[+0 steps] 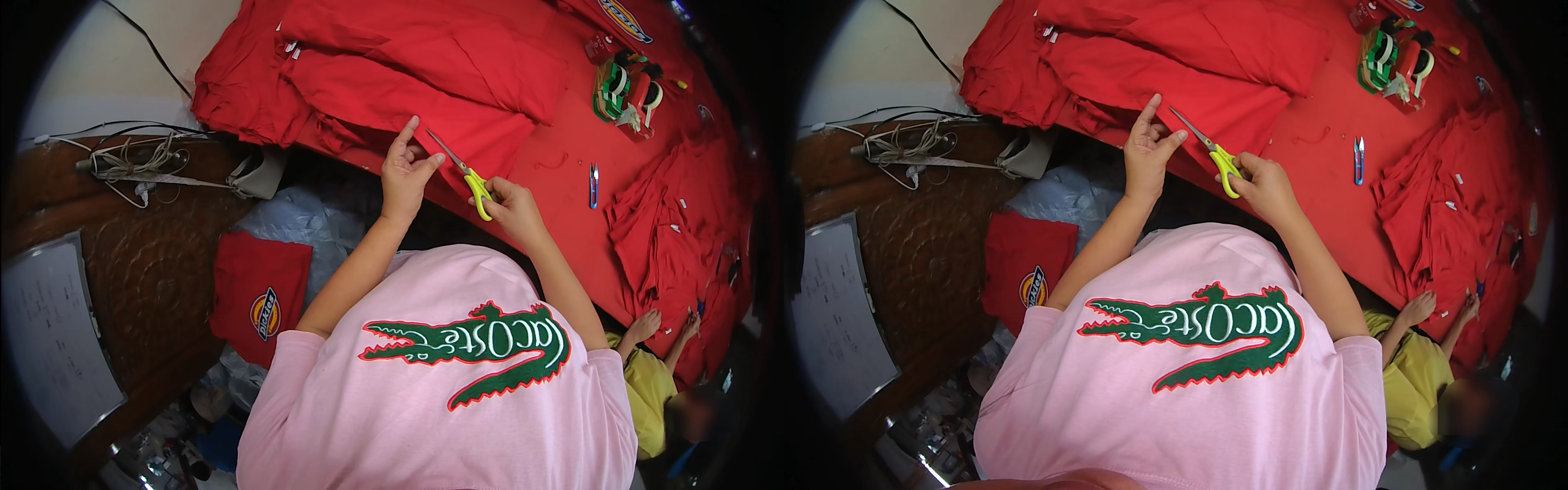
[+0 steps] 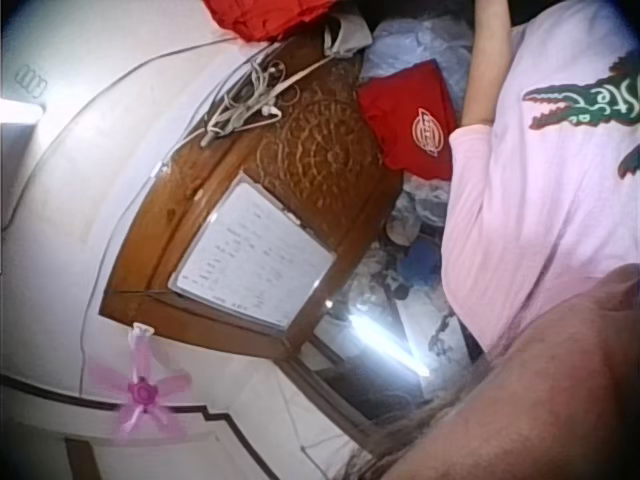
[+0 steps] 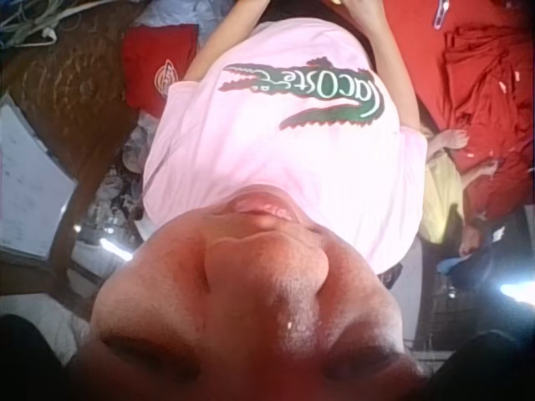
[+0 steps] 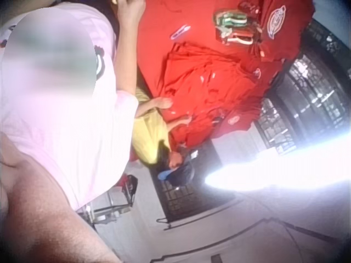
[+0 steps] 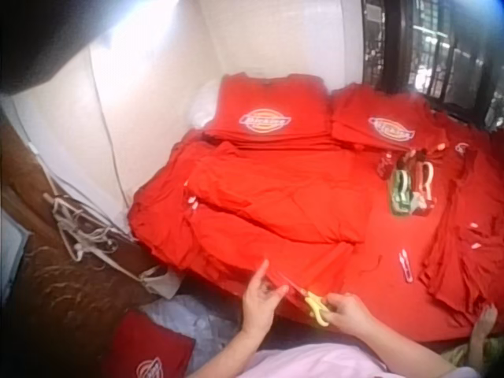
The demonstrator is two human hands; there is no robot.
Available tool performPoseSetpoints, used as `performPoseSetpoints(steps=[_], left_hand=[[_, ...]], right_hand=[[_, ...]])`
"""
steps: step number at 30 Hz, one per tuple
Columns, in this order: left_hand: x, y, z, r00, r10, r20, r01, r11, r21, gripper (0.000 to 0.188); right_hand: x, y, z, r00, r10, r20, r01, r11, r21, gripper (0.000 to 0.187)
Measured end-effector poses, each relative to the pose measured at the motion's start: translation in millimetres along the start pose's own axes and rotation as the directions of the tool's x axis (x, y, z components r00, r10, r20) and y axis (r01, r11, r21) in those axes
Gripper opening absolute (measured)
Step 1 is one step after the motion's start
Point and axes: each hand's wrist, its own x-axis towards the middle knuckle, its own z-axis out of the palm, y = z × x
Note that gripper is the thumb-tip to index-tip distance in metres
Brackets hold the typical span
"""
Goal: The person uses shears to cut loose threads from red garments stacked on a table, handling one garment at a time.
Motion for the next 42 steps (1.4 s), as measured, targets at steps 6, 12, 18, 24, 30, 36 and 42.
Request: performPoseSetpoints(steps=[6, 12, 18, 24, 30, 36, 42], left_hand=[[8, -13, -12, 0.997, -0.042, -0.064, 0.038, 0.997, -0.063, 0.075], [4, -2, -11, 0.999, -0.028, -0.035, 0.026, 0.997, -0.076, 0.083], [3, 6, -9, 0.998, -0.041, -0.047, 0.036, 0.993, -0.111, 0.079], [12, -11, -21, 0.984, -0.006, -0.178, 0.002, 1.000, -0.023, 0.070], [9, -9, -28, 0.994, -0.009, -0.109, 0.007, 1.000, -0.020, 0.074], [10, 4, -22, 0.991, -0.039, -0.124, 0.028, 0.996, -0.089, 0.077], [4, -2, -30, 0.989, -0.118, -0.089, 0.106, 0.987, -0.120, 0.079]], right_hand=[[4, -10, -2, 0.998, -0.049, 0.032, 0.051, 0.997, -0.052, 0.019], [18, -22, 2, 0.993, -0.107, 0.050, 0.106, 0.994, 0.010, 0.018], [24, -8, 4, 0.996, -0.045, 0.080, 0.047, 0.999, -0.026, 0.014], [22, -10, 7, 0.994, -0.055, 0.092, 0.053, 0.998, 0.024, 0.015], [27, -37, 7, 0.990, -0.122, 0.069, 0.125, 0.991, -0.055, 0.017], [37, -20, 14, 0.994, -0.095, 0.056, 0.100, 0.991, -0.093, 0.019], [32, -29, 31, 0.990, -0.080, -0.119, 0.090, 0.993, 0.076, 0.034]])
